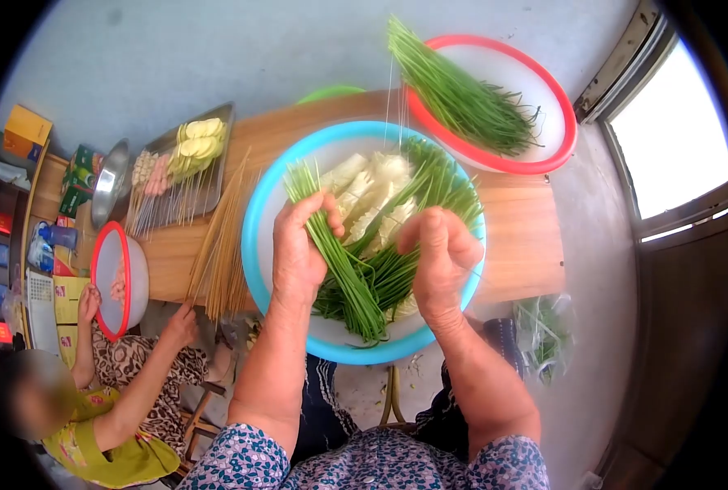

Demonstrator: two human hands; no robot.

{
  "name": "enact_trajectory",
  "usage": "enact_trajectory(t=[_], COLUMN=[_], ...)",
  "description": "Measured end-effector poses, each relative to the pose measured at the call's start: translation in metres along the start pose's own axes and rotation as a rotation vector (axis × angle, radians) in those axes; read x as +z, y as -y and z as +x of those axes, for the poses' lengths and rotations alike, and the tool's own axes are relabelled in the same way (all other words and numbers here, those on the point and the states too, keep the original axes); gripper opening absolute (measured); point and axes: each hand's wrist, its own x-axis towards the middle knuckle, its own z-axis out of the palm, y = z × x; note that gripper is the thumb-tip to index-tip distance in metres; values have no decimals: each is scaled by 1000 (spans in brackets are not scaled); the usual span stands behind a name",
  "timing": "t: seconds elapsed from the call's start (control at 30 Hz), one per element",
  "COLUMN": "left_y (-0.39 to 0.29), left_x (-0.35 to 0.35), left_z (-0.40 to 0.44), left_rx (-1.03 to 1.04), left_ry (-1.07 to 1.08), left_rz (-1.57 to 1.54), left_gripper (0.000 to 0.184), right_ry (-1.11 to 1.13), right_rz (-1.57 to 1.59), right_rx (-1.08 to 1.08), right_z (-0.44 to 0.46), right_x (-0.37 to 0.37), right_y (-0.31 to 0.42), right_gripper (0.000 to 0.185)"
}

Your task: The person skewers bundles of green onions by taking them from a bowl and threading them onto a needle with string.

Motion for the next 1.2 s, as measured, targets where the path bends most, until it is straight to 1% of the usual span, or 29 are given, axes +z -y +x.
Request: enact_trajectory(t=[0.03, 0.07, 0.13, 0.17, 0.23, 0.27, 0.37, 0.43, 0.47, 0.53, 0.57, 0.63, 0.77, 0.83, 1.07, 1.2], left_y=[2, 5, 6, 6, 6, 5, 6, 7, 7, 7, 8, 9, 10, 9, 9, 9], left_x=[-5, -8, -6, -6, -4, -2, 3, 4, 3, 3, 3, 2, 0, 1, 2, 4], left_z=[3, 6, 7, 6, 5, 5, 3, 3, 3, 2, 2, 2, 2, 2, -1, -2], left_rx=[18, 18, 6, 5, -82, -84, -118, -140, -140, -164, -164, -220, -242, -255, -248, -237], left_ry=[84, 84, 6, 6, 44, 45, -1, -13, -13, 19, 20, 56, 66, 71, 39, 27], left_rz=[-22, -22, -71, -70, -140, -139, -127, -133, -132, -143, -142, -187, -275, -258, -233, -215], left_gripper=[18, 18, 16, 16, 14, 14, 15, 16, 16, 16, 16, 18, 20, 25, 26, 27], right_ry=[-29, -29, -34, -35, 9, 7, 33, 62, 62, 78, 77, 164, 229, 162, 173, 137], right_rz=[-2, -2, -16, -16, -13, -13, -19, -108, -108, -3, -4, 10, -37, -22, -41, 10], right_rx=[32, 32, 13, 13, 3, 4, 7, -18, -17, 95, 95, 220, 140, 118, 112, 104], right_z=[1, 1, 0, 0, 0, 0, 2, 4, 4, 4, 5, 6, 4, 3, 2, 2], right_x=[-1, -1, -1, -1, -1, 0, 1, 1, 2, 4, 6, 13, 8, 10, 12, 14], right_y=[2, 3, 5, 5, 7, 7, 7, 7, 6, 5, 6, 10, 6, 7, 6, 6], right_gripper=[43, 43, 43, 43, 42, 42, 39, 45, 45, 34, 34, 34, 38, 39, 41, 37])
